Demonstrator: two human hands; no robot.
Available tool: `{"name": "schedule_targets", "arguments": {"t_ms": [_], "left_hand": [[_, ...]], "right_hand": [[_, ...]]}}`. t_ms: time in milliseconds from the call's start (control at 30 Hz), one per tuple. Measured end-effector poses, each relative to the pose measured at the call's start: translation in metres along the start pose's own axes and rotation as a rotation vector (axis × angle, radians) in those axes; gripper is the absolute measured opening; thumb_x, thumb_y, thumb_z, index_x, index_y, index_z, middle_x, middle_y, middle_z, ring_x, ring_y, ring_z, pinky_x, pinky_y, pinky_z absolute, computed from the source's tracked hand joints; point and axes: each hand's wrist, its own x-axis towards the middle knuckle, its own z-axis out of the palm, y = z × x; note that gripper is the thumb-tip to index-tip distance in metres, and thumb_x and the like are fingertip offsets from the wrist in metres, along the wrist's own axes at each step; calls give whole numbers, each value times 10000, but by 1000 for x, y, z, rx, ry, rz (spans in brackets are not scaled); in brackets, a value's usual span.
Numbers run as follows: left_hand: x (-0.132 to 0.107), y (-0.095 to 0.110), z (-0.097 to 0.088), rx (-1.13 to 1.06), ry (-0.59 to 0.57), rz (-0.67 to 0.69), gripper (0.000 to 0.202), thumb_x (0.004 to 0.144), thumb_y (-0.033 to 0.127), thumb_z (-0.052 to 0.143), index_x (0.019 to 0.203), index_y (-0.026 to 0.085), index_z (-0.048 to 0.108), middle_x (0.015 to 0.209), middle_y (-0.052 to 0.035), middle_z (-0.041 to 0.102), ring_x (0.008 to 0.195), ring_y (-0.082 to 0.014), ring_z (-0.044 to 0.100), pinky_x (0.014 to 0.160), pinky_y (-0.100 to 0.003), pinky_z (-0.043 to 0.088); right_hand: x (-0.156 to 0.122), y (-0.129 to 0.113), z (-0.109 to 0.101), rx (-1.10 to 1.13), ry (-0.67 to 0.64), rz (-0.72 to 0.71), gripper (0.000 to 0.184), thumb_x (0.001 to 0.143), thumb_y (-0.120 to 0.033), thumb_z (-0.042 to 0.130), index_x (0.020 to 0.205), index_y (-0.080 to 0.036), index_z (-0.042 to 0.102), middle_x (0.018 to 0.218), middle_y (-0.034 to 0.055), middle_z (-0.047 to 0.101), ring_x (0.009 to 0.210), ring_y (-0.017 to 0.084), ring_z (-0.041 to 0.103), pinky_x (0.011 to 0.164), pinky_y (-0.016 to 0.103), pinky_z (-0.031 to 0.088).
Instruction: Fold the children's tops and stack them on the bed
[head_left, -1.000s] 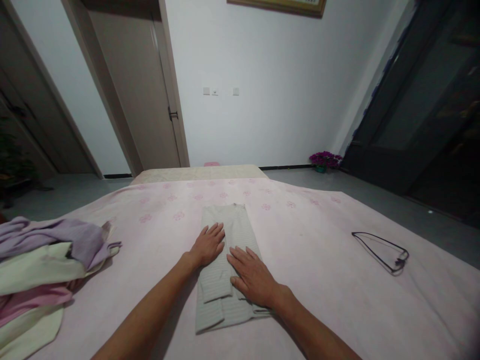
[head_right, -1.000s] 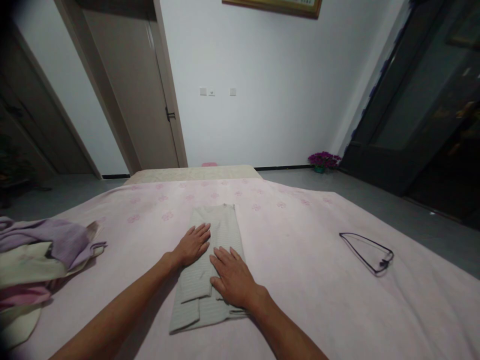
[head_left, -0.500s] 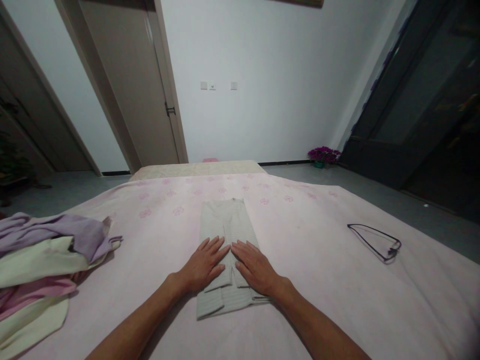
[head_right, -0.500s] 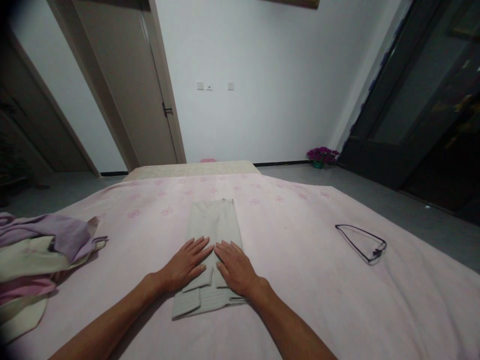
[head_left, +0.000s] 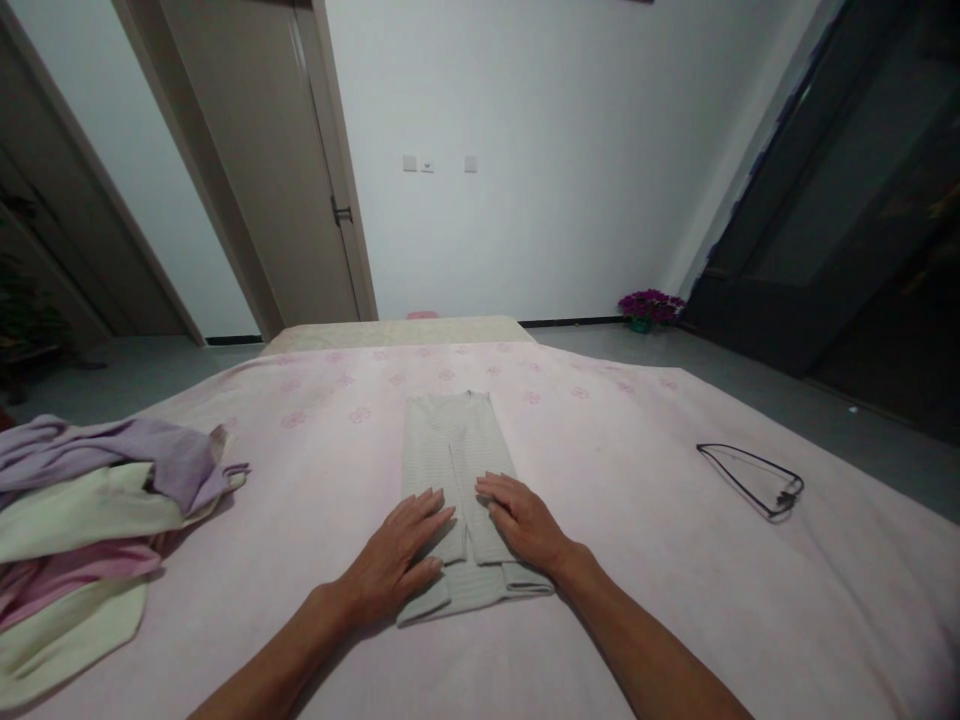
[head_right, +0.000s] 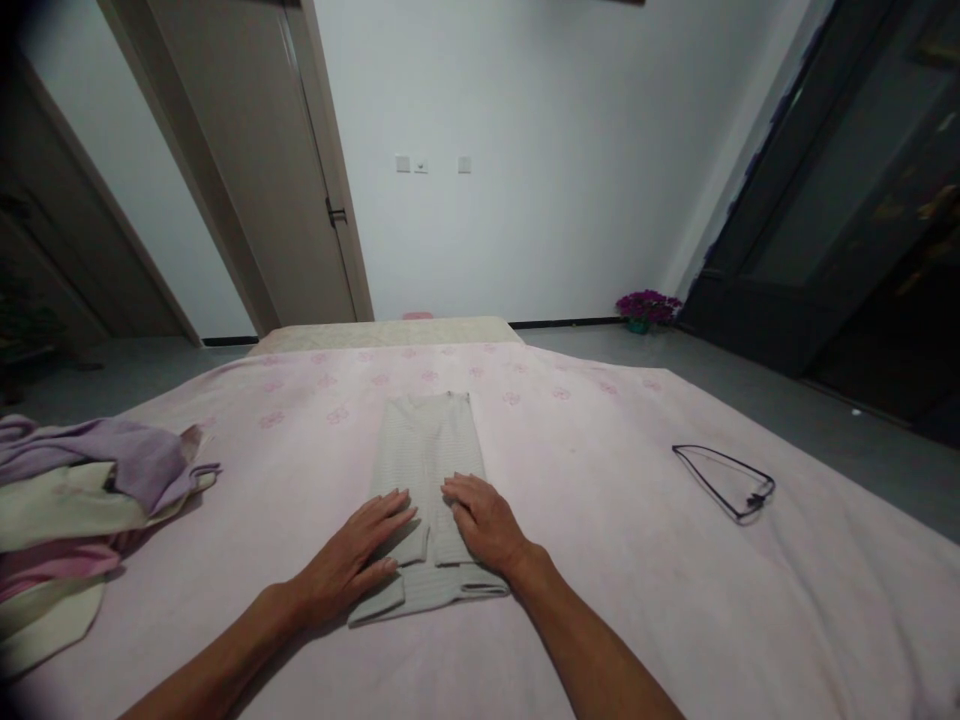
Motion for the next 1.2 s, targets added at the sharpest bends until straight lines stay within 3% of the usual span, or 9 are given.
{"name": "schedule_targets", "arguments": {"t_ms": [133, 233, 367, 533, 667, 800, 967, 1200], "left_hand": [[-3, -2, -4, 5, -26, 43, 627, 988, 463, 491, 1556, 324, 265, 1625, -71, 261, 1490, -301, 249, 1194, -556, 263], [-9, -7, -9, -41, 70, 31, 534, 1006, 374, 481, 1521, 316, 353, 1574, -77, 380, 1453, -258, 347, 1173, -492, 346], [-28, -21, -15, -75, 205, -15, 404, 1006, 241, 463, 1404, 287, 512, 1424, -92, 556, 1309, -201, 534, 1065, -370, 494], [-45, -35, -16, 31, 216, -1, 346, 1001, 229, 489, 1327, 293, 583, 1290, -84, 656, 1113, -181, 664, 905, -311, 581], [-35, -32, -20, 109, 178, 84, 326, 996, 215, 490, 1296, 277, 602, 1251, -85, 688, 1056, -195, 691, 866, -330, 593], [-20, -26, -21, 131, 159, 113, 303, 978, 200, 502, 1254, 256, 615, 1210, -86, 706, 998, -203, 705, 841, -353, 602], [-19, -28, -12, 54, 265, 86, 271, 980, 184, 487, 1218, 231, 606, 1193, -96, 704, 1021, -175, 697, 873, -310, 591], [-10, -22, -12, -83, 248, 7, 286, 972, 129, 440, 1184, 237, 599, 1221, -98, 655, 1087, -170, 654, 916, -301, 568]], "right_hand": [[-1, 9, 1, -25, -22, -80, 369, 900, -134, 513, 1226, -221, 664, 1300, 69, 664, 1306, 229, 535, 1143, 512, 377], [1, 11, -6, -42, 29, -44, 362, 916, -136, 500, 1224, -230, 664, 1259, 66, 686, 1254, 213, 575, 1107, 476, 425], [1, 10, -36, -171, 18, 11, 345, 895, -125, 524, 1186, -213, 687, 1240, 96, 684, 1169, 231, 613, 1022, 445, 490], [-11, 8, -68, -298, -160, -19, 324, 950, -176, 518, 1223, -268, 666, 1259, 78, 670, 1101, 227, 639, 944, 410, 523], [-19, 13, -65, -295, -212, -115, 296, 977, -204, 507, 1209, -291, 670, 1279, 71, 668, 1104, 220, 651, 950, 404, 528], [-21, 22, -54, -184, -131, -195, 286, 987, -219, 500, 1213, -270, 666, 1241, 90, 687, 1074, 201, 667, 916, 376, 558], [-28, 30, -50, -11, -103, -197, 313, 1004, -209, 464, 1263, -259, 632, 1288, 108, 651, 1145, 178, 640, 974, 350, 543], [-20, 24, -48, -40, -131, -197, 416, 976, -185, 470, 1379, -258, 539, 1357, 144, 568, 1218, 212, 567, 995, 386, 511]]}}
